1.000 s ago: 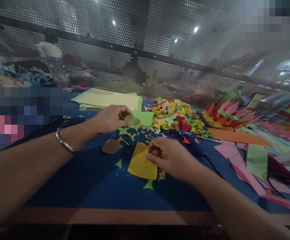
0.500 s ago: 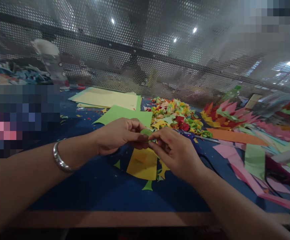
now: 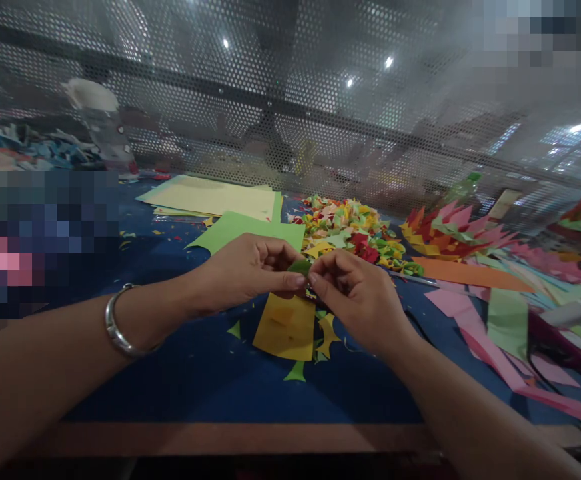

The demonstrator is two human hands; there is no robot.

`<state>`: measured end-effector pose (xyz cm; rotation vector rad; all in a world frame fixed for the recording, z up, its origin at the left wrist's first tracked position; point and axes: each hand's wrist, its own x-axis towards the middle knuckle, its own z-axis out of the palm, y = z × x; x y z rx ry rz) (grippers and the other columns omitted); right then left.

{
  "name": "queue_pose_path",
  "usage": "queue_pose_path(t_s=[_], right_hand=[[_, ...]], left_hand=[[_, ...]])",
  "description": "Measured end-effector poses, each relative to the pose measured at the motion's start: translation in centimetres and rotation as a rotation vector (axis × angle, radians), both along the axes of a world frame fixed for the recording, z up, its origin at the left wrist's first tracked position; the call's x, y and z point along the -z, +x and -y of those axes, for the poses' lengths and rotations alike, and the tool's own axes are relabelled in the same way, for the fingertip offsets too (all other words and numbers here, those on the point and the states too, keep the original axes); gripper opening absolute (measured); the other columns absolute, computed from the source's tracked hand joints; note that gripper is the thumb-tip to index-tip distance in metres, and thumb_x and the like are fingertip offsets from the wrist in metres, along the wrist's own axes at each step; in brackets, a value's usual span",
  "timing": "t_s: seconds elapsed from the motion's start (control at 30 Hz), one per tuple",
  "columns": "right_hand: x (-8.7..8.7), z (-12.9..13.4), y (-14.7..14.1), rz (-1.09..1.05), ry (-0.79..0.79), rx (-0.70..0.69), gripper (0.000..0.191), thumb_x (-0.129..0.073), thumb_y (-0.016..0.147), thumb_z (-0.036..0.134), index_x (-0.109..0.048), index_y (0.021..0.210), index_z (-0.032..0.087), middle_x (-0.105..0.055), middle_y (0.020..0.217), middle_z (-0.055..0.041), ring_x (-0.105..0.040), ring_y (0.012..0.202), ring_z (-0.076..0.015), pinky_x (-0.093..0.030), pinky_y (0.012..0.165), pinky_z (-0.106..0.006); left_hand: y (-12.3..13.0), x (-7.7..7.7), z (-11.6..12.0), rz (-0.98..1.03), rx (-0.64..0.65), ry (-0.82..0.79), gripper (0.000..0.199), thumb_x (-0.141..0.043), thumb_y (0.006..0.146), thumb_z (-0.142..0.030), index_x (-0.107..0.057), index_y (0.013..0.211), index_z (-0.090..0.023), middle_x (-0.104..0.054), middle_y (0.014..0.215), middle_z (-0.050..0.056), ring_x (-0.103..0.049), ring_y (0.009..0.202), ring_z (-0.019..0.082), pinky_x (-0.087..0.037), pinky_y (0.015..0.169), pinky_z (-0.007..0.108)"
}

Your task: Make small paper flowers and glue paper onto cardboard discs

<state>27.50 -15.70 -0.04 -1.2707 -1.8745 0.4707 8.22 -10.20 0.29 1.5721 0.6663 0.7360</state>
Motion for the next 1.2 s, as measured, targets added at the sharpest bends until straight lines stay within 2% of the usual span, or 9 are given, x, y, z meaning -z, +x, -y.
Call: queue_pose_path(t_s=[0.2, 0.37, 0.73, 0.93, 1.03, 1.2], right_hand=[[0.4, -0.1, 0.2, -0.022, -0.020, 0.006, 0.009, -0.059, 0.090, 0.028, -0.059, 0.086, 0.020, -0.053, 0.067, 0.0017, -0.047, 0.060, -0.0128, -0.038, 0.054, -0.025], [0.5, -0.2, 0.2, -0.064, -0.036, -0.002, 0.010, -0.060, 0.090, 0.029, -0.059, 0.086, 0.020, -0.050, 0.066, 0.0026, -0.045, 0.058, -0.0122, -0.037, 0.052, -0.024], [0.4, 0.0, 0.1, -0.034, -0.024, -0.003, 0.009, -0.059, 0.091, 0.028, -0.059, 0.086, 0.020, -0.051, 0.066, 0.0024, -0.045, 0.058, -0.0120, -0.037, 0.052, -0.024], [0.2, 0.0, 0.1, -0.062, -0.017, 0.000, 0.009, -0.061, 0.091, 0.029, -0.057, 0.091, 0.020, -0.051, 0.069, 0.0031, -0.046, 0.057, -0.0111, -0.038, 0.051, -0.023], [0.1, 0.0, 0.1, -0.045, -0.012, -0.007, 0.011, -0.060, 0.092, 0.031, -0.059, 0.095, 0.019, -0.054, 0.070, 0.0019, -0.048, 0.059, -0.0116, -0.039, 0.053, -0.023], [0.2, -0.2, 0.1, -0.014, -0.008, -0.048, 0.014, -0.056, 0.095, 0.030, -0.061, 0.088, 0.019, -0.059, 0.071, 0.0002, -0.050, 0.061, -0.0123, -0.039, 0.055, -0.024]], left_hand=[[0.3, 0.0, 0.3, -0.067, -0.069, 0.080, 0.031, -0.079, 0.073, -0.039, -0.069, 0.087, -0.013, -0.072, 0.074, 0.002, -0.066, 0.070, 0.014, -0.056, 0.071, 0.027], [0.2, -0.2, 0.4, -0.152, -0.120, 0.210, 0.021, -0.074, 0.078, -0.036, -0.072, 0.082, -0.015, -0.073, 0.069, 0.002, -0.065, 0.062, 0.014, -0.057, 0.069, 0.030], [0.1, -0.1, 0.6, -0.263, -0.153, 0.423, 0.021, -0.062, 0.086, -0.035, -0.071, 0.077, -0.019, -0.076, 0.072, 0.001, -0.069, 0.072, 0.017, -0.054, 0.068, 0.027], [0.0, -0.1, 0.9, -0.258, -0.164, 0.457, 0.022, -0.060, 0.089, -0.037, -0.070, 0.079, -0.020, -0.077, 0.076, 0.001, -0.071, 0.080, 0.019, -0.053, 0.070, 0.026], [0.1, -0.4, 1.1, -0.245, -0.170, 0.458, 0.022, -0.060, 0.089, -0.037, -0.069, 0.078, -0.019, -0.076, 0.076, 0.002, -0.070, 0.077, 0.018, -0.054, 0.069, 0.026], [0.3, -0.4, 1.0, -0.233, -0.179, 0.401, 0.023, -0.059, 0.088, -0.038, -0.066, 0.079, -0.017, -0.074, 0.074, 0.002, -0.069, 0.072, 0.017, -0.054, 0.069, 0.027]])
